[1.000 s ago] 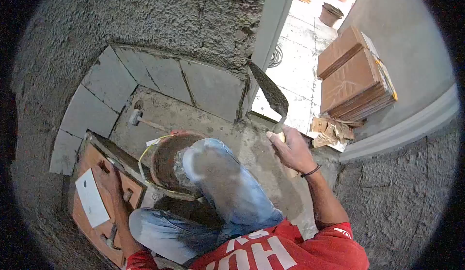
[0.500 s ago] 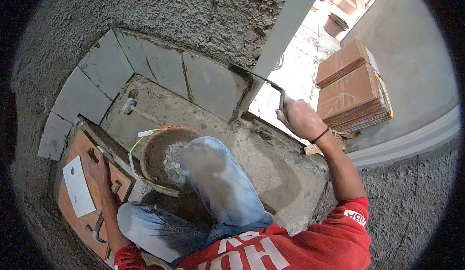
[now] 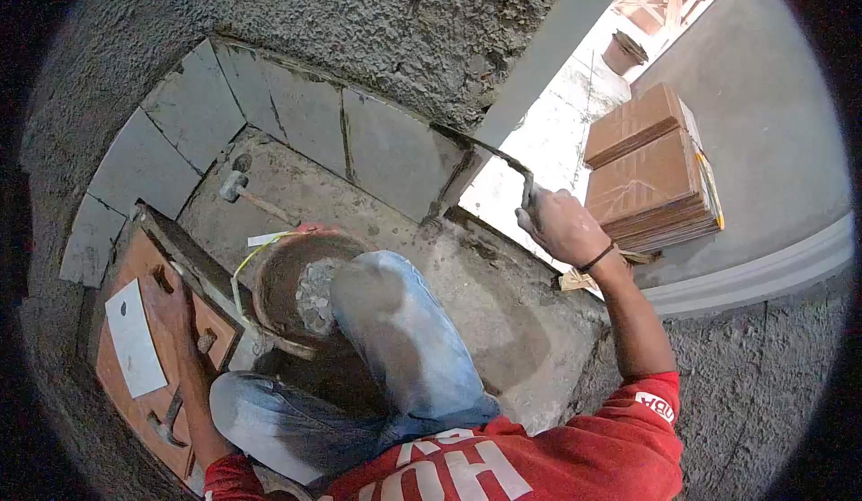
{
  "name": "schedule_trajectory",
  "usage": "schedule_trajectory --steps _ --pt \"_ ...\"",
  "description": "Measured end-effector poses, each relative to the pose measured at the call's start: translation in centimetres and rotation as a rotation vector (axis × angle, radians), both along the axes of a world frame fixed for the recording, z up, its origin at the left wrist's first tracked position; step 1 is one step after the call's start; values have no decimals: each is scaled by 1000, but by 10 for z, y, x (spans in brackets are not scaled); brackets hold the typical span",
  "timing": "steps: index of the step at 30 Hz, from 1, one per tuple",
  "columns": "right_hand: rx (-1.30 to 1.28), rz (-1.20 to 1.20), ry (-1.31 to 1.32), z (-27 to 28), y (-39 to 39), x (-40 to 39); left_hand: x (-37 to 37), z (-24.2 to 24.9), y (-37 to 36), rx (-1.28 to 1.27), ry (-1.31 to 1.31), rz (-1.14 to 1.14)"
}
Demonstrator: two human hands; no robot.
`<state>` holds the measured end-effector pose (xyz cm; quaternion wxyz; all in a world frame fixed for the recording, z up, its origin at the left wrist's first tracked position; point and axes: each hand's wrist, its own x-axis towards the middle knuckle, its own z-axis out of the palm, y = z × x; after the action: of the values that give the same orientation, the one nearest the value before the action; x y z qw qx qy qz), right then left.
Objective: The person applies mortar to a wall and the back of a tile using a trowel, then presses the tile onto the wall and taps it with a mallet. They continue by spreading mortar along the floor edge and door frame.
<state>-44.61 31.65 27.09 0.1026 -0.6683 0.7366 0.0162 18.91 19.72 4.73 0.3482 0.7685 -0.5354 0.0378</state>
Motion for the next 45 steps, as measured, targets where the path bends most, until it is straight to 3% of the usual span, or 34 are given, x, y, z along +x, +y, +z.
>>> schedule_trajectory --steps 8,11,15,17,18,21,23,31,34,37,42,45 --pt "-98 95 -17 -17 -3 10 -7 14 2 83 34 4" --pt "-3 44 -74 -19 14 32 -4 11 2 89 60 -15" --pt "-148 -26 76 -51 25 48 -6 10 4 23 140 -73" --pt "-233 -5 26 -71 23 37 0 -2 0 5 27 -37" --pt "-268 -41 25 -73 19 35 4 -7 -1 -7 -76 5" --pt "-318 -59 37 -68 6 32 3 -3 0 -9 73 -87" --pt "-330 23 40 -68 -4 30 1 0 2 5 3 -69" --pt "-195 -50 42 -63 -25 36 8 -8 -4 1 -43 -38" --pt "24 21 -64 -47 -15 43 -7 9 0 10 18 -34" --pt "-192 121 -157 -96 6 53 -2 4 1 28 61 -58" --pt "-45 263 -84 -238 35 47 -5 8 1 55 11 -40" --pt "66 377 61 -282 62 61 -16 15 5 -11 125 -94"
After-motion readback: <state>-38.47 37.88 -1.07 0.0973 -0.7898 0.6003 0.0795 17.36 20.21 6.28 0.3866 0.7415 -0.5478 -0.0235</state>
